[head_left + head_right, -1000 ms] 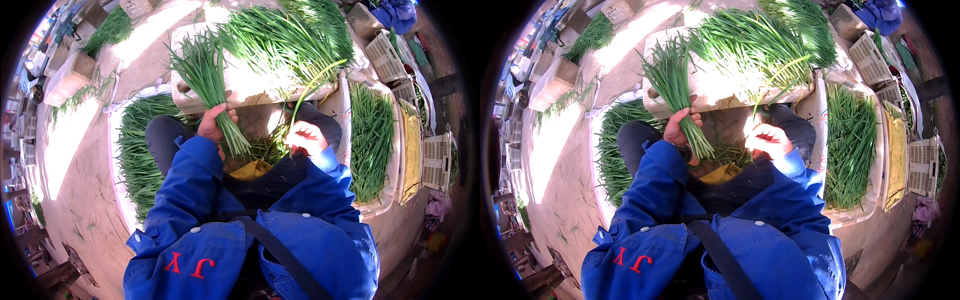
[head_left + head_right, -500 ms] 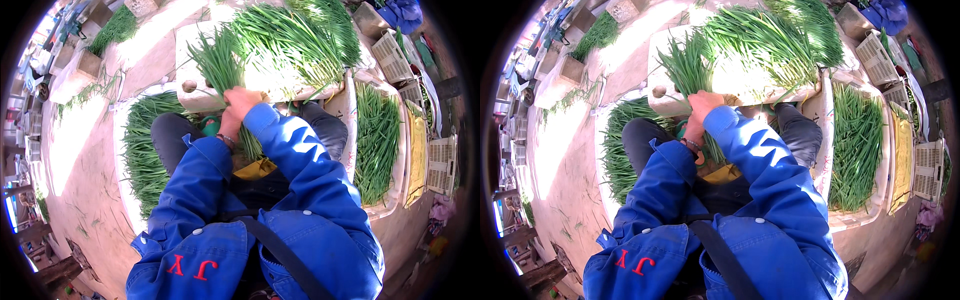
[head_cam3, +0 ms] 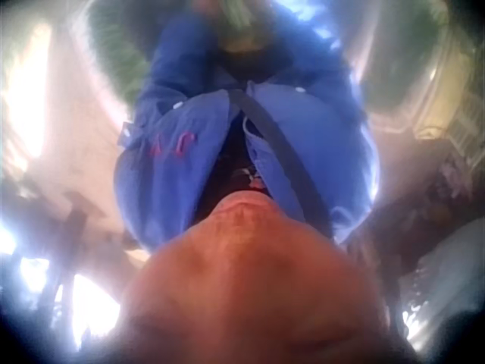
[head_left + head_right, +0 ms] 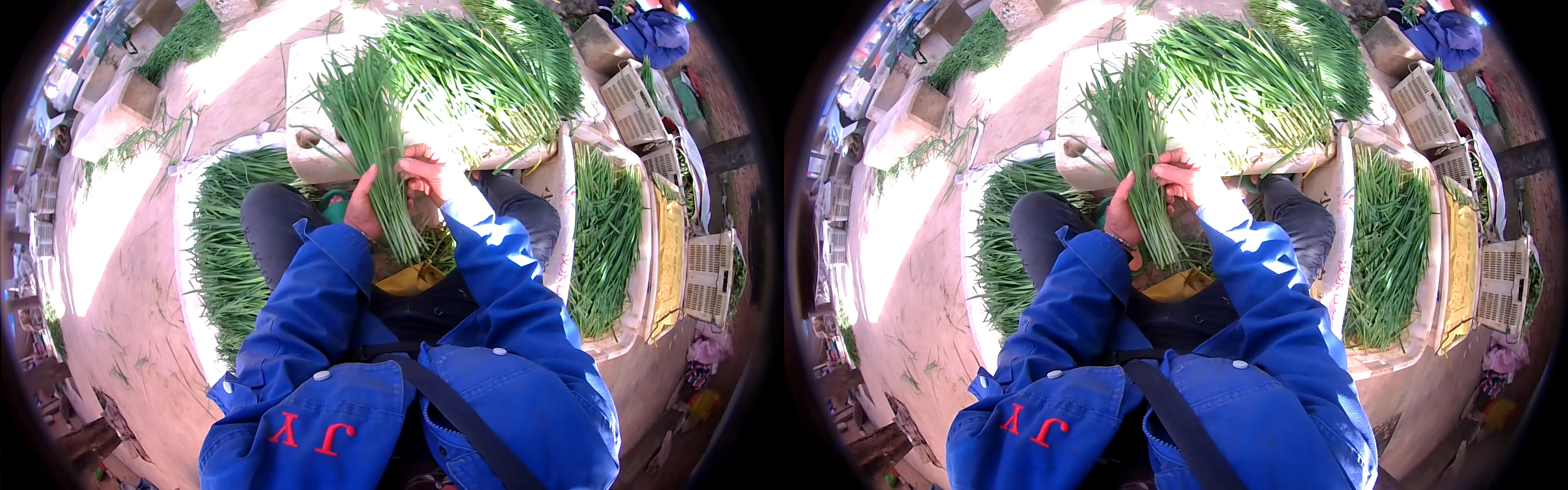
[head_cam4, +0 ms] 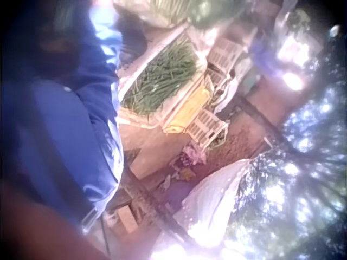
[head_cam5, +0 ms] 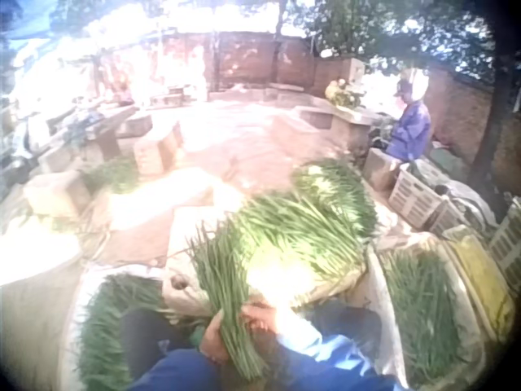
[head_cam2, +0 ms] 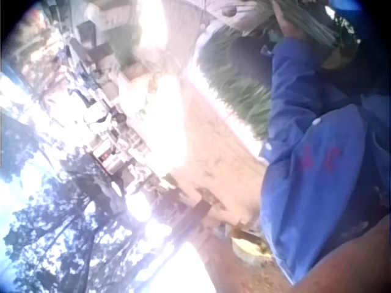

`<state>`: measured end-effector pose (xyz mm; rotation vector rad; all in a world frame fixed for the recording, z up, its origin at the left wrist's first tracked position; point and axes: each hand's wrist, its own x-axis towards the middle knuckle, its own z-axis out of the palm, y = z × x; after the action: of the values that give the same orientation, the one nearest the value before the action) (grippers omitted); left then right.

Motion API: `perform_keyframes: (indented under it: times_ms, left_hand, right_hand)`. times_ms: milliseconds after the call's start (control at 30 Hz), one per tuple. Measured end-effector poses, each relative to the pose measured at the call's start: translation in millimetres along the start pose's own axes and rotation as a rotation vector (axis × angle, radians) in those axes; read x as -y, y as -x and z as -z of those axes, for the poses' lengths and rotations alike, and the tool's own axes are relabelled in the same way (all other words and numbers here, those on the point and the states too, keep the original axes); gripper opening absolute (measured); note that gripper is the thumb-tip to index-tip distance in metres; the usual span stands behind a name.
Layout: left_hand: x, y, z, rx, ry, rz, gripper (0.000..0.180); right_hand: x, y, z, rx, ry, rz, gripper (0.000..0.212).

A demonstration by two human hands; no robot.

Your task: The person sorts bunches of green garlic chives by hand, picking out individual blades and placing the cleaned bunches into plastic crates.

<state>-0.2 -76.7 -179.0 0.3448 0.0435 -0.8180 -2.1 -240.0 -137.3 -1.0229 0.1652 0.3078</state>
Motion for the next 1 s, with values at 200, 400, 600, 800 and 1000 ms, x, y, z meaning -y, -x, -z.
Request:
perform_keyframes:
  times_ms: [200, 400, 600, 800, 1000]
  left_hand:
    - [-4, 1, 7, 0.049, -0.072, 0.008, 0.048]
    - [-6, -4, 5, -0.206, -0.153, -0.001, 0.035]
    - [-24, -5, 3, -0.14, -0.054, -0.095, 0.043]
    - [-37, -1, -20, 0.091, -0.028, -0.163, 0.055]
    - [-43, 8, -34, 0.156, -0.079, -0.206, 0.06]
  right_hand:
    - [11, 18, -18, 0.103, 0.023, 0.081, 0.021]
    - [12, 53, -33, 0.161, 0.173, 0.215, 0.022]
    - [56, 130, -43, 0.482, 0.031, 0.296, 0.016]
    - [29, 126, 51, 0.044, 1.506, 0.427, 0.015]
    - [33, 96, -48, -0.072, 1.022, 0.514, 0.02]
